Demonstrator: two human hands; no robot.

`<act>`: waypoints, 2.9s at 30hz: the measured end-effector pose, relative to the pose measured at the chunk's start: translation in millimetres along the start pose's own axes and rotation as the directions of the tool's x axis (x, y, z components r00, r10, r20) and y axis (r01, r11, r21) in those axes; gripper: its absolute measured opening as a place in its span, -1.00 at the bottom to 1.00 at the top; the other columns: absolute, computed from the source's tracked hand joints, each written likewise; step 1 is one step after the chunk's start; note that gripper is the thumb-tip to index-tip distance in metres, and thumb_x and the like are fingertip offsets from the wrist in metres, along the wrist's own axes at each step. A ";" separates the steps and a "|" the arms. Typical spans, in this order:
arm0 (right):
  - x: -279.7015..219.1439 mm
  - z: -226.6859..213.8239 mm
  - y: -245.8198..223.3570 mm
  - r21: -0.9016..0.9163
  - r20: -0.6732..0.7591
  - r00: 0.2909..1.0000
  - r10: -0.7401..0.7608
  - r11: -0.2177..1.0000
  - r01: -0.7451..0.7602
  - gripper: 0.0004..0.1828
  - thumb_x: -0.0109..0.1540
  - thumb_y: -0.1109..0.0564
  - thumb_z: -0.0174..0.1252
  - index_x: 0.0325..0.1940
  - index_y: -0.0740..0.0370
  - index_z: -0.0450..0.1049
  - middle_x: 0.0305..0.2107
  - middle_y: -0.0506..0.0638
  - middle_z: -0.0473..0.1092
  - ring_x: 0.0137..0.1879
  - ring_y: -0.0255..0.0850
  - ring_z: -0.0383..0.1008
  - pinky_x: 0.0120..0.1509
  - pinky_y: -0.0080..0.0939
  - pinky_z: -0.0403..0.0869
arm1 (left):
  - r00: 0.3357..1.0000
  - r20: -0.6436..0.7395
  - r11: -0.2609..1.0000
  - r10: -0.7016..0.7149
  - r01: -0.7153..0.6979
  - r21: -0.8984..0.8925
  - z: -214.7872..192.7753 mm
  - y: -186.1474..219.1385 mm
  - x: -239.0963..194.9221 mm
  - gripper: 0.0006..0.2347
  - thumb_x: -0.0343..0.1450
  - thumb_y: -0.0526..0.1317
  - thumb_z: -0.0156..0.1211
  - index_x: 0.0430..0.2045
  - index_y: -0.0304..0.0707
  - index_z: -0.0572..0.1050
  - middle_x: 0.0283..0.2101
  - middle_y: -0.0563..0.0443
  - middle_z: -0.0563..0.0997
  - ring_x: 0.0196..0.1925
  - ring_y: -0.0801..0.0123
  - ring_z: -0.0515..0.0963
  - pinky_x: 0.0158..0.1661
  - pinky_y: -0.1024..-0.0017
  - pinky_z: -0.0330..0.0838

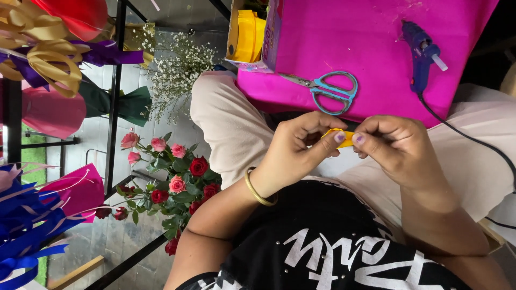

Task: Cutting yellow ribbon into small sections and folding them into petal shapes, then securing the folds with a hot glue gun.

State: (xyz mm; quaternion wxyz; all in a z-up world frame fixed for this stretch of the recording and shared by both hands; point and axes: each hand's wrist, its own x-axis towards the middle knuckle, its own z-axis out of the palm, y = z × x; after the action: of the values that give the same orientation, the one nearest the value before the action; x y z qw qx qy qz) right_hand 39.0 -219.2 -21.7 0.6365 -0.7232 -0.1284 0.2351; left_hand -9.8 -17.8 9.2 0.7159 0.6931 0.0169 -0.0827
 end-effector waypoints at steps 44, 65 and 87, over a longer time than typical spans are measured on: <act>-74.0 7.6 77.3 -0.052 -0.222 0.972 -0.076 0.996 0.066 -0.83 0.30 0.20 0.19 -0.34 0.35 0.58 -0.53 0.07 0.53 -0.42 -0.21 0.47 -0.21 -0.26 0.47 | 0.952 -0.305 0.946 -0.005 0.103 0.306 -106.0 -111.5 -122.5 -0.78 0.47 -0.14 0.22 -0.57 -0.19 0.64 -0.54 0.08 0.69 -0.46 0.51 0.65 -0.32 0.54 0.52; -97.4 75.9 -115.8 -0.302 0.002 0.862 -0.507 0.821 0.483 -0.81 0.25 0.14 0.23 -0.44 0.21 0.51 -0.53 -0.08 0.50 -0.43 -0.34 0.48 -0.29 -0.38 0.43 | 0.896 0.089 0.867 0.435 -0.443 0.229 -25.3 93.8 -109.0 -0.85 0.48 -0.14 0.22 -0.37 -0.21 0.57 -0.47 0.13 0.61 -0.45 0.59 0.52 -0.33 0.57 0.42; -97.8 79.3 -117.7 -0.336 -0.077 0.899 -0.431 0.860 0.383 -0.91 0.22 0.16 0.28 -0.31 0.24 0.59 -0.45 -0.09 0.52 -0.37 -0.37 0.44 -0.28 -0.41 0.34 | 0.882 0.003 0.864 0.472 -0.462 0.200 -24.9 87.0 -112.4 -0.89 0.49 -0.22 0.22 -0.35 -0.28 0.58 -0.44 0.06 0.66 -0.48 0.43 0.69 -0.40 0.61 0.52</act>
State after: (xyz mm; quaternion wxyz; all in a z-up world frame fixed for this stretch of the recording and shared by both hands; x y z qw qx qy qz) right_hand -71.3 -179.9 104.7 0.5570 -0.7865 -0.2661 0.0170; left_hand -106.0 19.9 109.9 0.6427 0.7449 -0.1430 0.1078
